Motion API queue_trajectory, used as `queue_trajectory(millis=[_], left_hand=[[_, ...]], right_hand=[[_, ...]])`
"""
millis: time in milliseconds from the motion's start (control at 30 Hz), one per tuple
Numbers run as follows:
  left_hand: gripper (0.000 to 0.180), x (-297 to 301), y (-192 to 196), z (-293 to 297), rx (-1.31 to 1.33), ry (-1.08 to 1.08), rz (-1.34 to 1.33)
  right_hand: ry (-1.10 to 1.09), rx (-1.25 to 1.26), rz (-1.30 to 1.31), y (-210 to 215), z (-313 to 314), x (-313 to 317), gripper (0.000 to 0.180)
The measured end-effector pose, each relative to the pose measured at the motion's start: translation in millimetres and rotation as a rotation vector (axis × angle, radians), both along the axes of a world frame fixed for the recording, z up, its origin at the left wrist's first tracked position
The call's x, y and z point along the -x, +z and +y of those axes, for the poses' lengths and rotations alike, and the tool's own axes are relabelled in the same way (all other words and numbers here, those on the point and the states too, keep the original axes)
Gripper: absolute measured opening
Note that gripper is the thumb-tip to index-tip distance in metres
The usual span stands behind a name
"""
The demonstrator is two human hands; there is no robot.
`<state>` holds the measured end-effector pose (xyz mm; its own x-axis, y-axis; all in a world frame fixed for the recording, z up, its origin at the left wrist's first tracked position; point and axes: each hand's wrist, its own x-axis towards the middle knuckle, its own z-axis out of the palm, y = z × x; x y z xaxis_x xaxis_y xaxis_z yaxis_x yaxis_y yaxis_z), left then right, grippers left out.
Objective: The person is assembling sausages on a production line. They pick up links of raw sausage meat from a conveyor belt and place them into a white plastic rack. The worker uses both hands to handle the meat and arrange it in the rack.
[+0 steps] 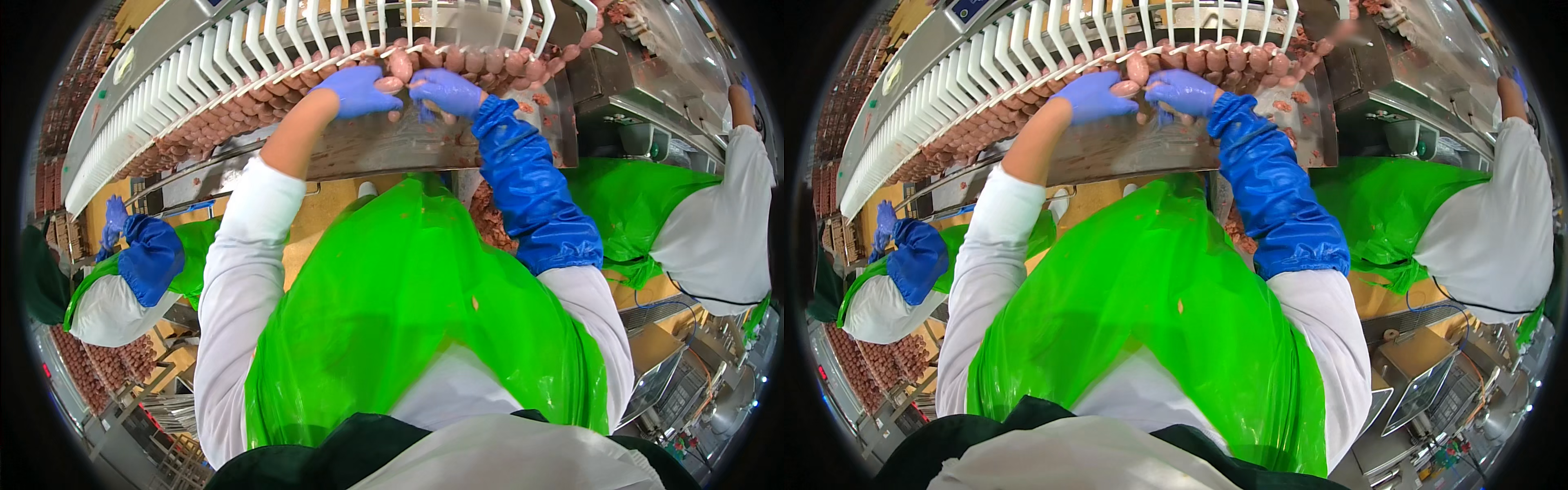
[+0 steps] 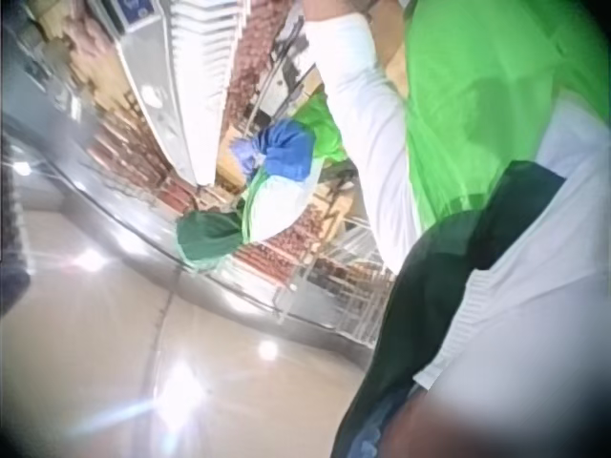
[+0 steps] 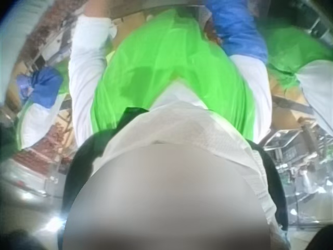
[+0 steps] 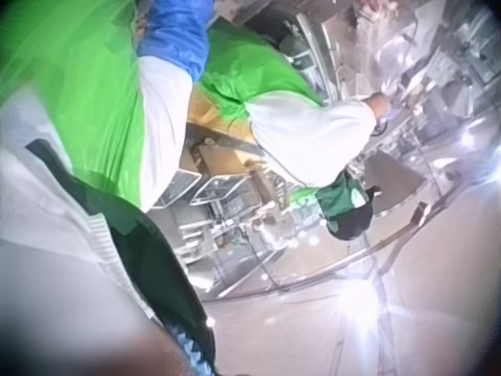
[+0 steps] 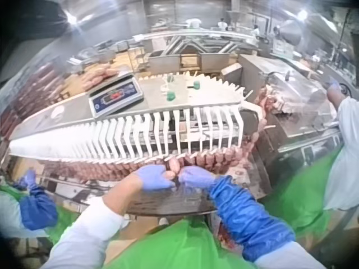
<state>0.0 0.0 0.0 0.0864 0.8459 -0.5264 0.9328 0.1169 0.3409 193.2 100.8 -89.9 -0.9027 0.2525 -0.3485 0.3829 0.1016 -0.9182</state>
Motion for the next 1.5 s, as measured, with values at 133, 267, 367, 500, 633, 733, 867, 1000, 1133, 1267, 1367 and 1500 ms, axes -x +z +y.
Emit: queue_trajectory(millis=[133,267,367,500,633,733,867,1000,1133,1267,1367,1500], left_hand=[[0.055,-8.4,-16.1,-17.6,0.02,0.065,-0.318],[0.052,-7.1,-47.1,-38.1,-0.006,0.257,-0.324],[0.053,8.5,-64.7,-31.4,0.029,0.254,-0.355],[0.055,7.9,-72.4,-27.1,0.008,0.271,-0.609],[0.052,19.3,-90.2,-38.9,-0.285,0.108,-0.383],[0.052,26.2,-85.2,-63.1,-0.322,0.192,-0.407],[0.051,24.3,-83.6,-57.3,-0.152,0.205,-0.535],[0.045,-9.1,-72.6,-28.4,-0.077,0.1,-0.614],[0.042,-8.2,-78.0,-15.9,-0.076,0.09,-0.758],[0.04,-18.8,-68.6,0.6,-0.077,0.1,-0.838],[0.04,-61.1,-19.2,32.1,-0.458,-0.036,-0.677],[0.062,-107.7,43.2,85.7,-0.819,-0.479,-0.6]], right_hand=[[-0.008,-0.074,0.299,-52.3,-15.4,25.1,0.042],[-0.316,1.229,0.745,-22.5,-33.7,43.9,0.04],[-0.128,1.126,0.838,-64.1,-17.7,43.8,0.04],[-0.184,-0.212,0.427,-119.5,-2.7,32.0,0.042],[-0.579,-0.423,0.028,-66.2,-15.4,2.6,0.033],[-1.18,-0.579,0.248,-63.0,-7.1,-59.4,0.018],[-1.351,-0.475,0.511,-84.4,49.9,-104.7,0.022],[-1.031,-0.127,0.496,-100.8,62.2,-128.0,0.025],[-0.782,0.707,0.667,-81.5,35.1,-159.7,0.028],[-0.891,0.806,0.72,-47.1,31.5,-163.8,0.032],[-0.764,0.448,0.499,-2.9,50.8,-163.1,0.029],[-0.284,-0.213,0.394,100.2,32.2,-142.8,0.023]])
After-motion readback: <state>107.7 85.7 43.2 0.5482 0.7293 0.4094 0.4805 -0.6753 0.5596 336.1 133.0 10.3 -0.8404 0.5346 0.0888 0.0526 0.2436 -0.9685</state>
